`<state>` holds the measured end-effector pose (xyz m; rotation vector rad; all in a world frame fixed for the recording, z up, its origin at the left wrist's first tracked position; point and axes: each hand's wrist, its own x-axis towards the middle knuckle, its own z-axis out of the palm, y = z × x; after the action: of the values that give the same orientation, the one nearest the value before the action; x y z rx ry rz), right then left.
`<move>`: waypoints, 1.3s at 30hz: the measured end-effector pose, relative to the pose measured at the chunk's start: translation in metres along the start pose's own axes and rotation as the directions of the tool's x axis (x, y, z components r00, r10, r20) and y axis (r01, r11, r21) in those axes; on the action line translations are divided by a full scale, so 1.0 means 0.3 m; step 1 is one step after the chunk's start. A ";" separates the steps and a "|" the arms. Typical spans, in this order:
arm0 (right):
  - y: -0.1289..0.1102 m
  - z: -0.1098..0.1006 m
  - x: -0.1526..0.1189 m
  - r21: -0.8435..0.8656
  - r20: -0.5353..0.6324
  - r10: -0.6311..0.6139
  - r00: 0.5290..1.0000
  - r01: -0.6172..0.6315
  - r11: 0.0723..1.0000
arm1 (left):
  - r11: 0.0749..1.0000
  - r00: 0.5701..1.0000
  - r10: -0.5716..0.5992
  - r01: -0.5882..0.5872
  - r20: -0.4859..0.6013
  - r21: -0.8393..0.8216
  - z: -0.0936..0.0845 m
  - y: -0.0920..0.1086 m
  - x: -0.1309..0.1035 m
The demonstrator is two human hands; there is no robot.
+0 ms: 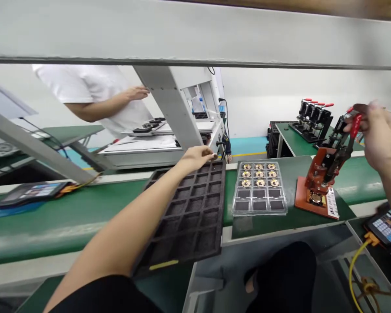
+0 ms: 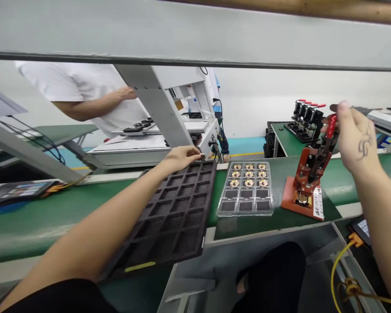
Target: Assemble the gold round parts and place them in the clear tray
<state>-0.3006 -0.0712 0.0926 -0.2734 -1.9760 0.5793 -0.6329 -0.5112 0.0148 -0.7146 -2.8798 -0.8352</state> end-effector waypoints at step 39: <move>-0.090 -0.435 -0.958 0.270 0.259 0.446 0.857 -0.507 0.818 | -0.058 0.047 0.980 -0.859 -0.191 -0.508 0.613 1.058 -0.593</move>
<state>-0.0515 -0.1816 -0.0688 -0.5319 -1.9457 1.2928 -0.3189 -0.2529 -0.0177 -2.5555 -1.2526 -1.1561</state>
